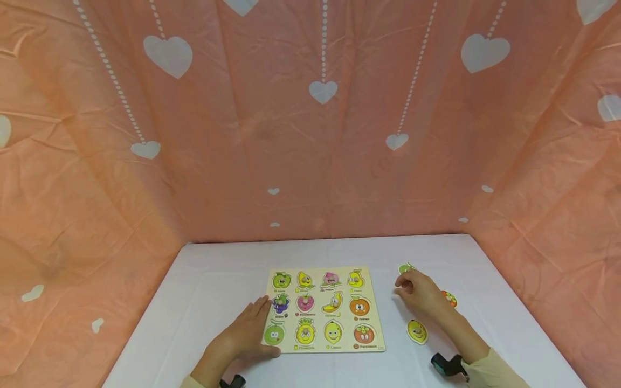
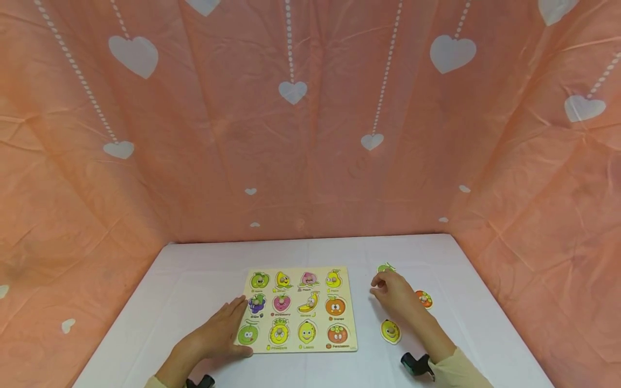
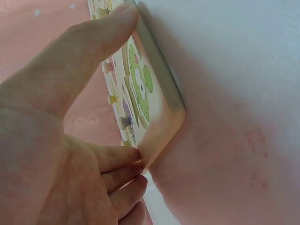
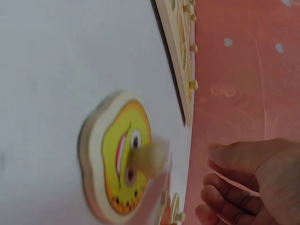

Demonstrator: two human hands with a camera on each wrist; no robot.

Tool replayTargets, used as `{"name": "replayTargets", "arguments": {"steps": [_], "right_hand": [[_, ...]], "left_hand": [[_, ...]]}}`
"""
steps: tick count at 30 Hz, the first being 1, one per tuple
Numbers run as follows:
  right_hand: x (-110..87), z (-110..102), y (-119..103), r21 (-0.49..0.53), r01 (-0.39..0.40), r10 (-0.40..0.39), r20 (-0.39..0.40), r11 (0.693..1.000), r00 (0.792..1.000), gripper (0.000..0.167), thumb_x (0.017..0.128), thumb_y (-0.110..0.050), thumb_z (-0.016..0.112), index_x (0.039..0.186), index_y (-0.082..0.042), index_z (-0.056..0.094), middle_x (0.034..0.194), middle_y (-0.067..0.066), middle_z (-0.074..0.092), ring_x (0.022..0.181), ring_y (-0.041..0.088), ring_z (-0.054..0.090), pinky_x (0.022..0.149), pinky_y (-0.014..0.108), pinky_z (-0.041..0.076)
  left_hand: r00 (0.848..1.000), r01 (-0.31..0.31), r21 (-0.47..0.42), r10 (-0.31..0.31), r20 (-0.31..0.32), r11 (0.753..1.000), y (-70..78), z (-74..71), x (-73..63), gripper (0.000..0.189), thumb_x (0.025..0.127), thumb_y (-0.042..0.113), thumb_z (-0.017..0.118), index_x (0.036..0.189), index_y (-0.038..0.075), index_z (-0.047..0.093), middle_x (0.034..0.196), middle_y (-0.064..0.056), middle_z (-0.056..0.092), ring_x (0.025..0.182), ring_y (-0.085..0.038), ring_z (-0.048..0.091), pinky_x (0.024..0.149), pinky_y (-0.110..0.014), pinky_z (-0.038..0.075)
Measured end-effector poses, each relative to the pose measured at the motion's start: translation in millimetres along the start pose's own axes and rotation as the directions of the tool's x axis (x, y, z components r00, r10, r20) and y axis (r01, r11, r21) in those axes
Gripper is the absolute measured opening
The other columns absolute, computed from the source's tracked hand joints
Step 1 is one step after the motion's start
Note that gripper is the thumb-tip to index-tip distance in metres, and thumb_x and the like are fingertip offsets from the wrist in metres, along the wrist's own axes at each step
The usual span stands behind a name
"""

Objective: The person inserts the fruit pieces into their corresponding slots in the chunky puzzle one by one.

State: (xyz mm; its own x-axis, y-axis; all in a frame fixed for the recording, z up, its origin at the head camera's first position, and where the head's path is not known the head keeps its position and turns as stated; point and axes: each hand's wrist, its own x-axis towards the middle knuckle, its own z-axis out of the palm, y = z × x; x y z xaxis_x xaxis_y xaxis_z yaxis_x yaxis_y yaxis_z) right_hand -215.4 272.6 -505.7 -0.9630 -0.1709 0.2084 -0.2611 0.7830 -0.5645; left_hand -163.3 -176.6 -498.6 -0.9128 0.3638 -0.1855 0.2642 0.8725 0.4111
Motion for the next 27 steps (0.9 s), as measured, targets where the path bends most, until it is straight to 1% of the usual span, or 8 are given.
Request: {"name": "replayTargets", "arguments": {"steps": [5, 8, 16, 22, 27], "right_hand": [[-3.0, -7, 7, -0.009, 0.01, -0.01, -0.01, 1.0, 1.0, 0.013, 0.089, -0.002, 0.084, 0.094, -0.007, 0.073, 0.086, -0.002, 0.058, 0.079, 0.014, 0.054, 0.066, 0.025, 0.049], [-4.9, -11, 11, -0.007, -0.001, 0.001, -0.012, 1.0, 1.0, 0.012, 0.089, -0.001, 0.084, 0.094, -0.005, 0.074, 0.084, -0.001, 0.057, 0.077, 0.014, 0.053, 0.063, 0.024, 0.048], [-9.3, -21, 23, 0.025, -0.021, 0.021, -0.018, 0.999, 1.0, 0.011, 0.089, -0.003, 0.084, 0.093, -0.005, 0.074, 0.084, -0.001, 0.059, 0.077, 0.014, 0.055, 0.062, 0.024, 0.05], [-9.3, -26, 32, 0.004, -0.012, 0.012, -0.023, 1.0, 1.0, 0.01, 0.089, -0.004, 0.085, 0.093, -0.004, 0.077, 0.086, -0.001, 0.062, 0.08, 0.016, 0.056, 0.064, 0.026, 0.051], [-9.7, -27, 36, -0.013, -0.055, 0.054, -0.008, 0.998, 0.998, 0.008, 0.089, -0.003, 0.083, 0.093, -0.003, 0.076, 0.088, 0.001, 0.064, 0.082, 0.018, 0.057, 0.065, 0.027, 0.052]], "left_hand": [[1.0, 0.01, -0.008, -0.01, 0.003, 1.0, 1.0, -0.1, -1.5, 0.121, 0.075, 0.045, 0.097, 0.161, -0.011, 0.035, 0.171, -0.029, 0.029, 0.16, -0.046, 0.026, 0.133, -0.057, 0.024], [1.0, 0.015, -0.006, -0.015, 0.001, 1.0, 0.9, 0.5, -2.2, 0.121, 0.075, 0.046, 0.097, 0.161, -0.011, 0.034, 0.171, -0.029, 0.029, 0.16, -0.046, 0.026, 0.133, -0.058, 0.025], [1.0, 0.017, -0.005, -0.017, 0.0, 1.0, -0.4, 1.3, -2.2, 0.121, 0.075, 0.046, 0.097, 0.162, -0.011, 0.033, 0.171, -0.029, 0.029, 0.16, -0.046, 0.027, 0.133, -0.057, 0.025], [1.0, 0.011, 0.002, -0.011, -0.003, 1.0, -0.5, 1.7, -2.2, 0.121, 0.075, 0.046, 0.097, 0.162, -0.011, 0.033, 0.171, -0.029, 0.029, 0.16, -0.046, 0.027, 0.133, -0.057, 0.025], [1.0, 0.007, 0.0, -0.007, -0.004, 1.0, 0.0, 0.7, -2.5, 0.121, 0.076, 0.046, 0.096, 0.161, -0.011, 0.033, 0.171, -0.029, 0.029, 0.16, -0.046, 0.027, 0.133, -0.058, 0.025]]}}
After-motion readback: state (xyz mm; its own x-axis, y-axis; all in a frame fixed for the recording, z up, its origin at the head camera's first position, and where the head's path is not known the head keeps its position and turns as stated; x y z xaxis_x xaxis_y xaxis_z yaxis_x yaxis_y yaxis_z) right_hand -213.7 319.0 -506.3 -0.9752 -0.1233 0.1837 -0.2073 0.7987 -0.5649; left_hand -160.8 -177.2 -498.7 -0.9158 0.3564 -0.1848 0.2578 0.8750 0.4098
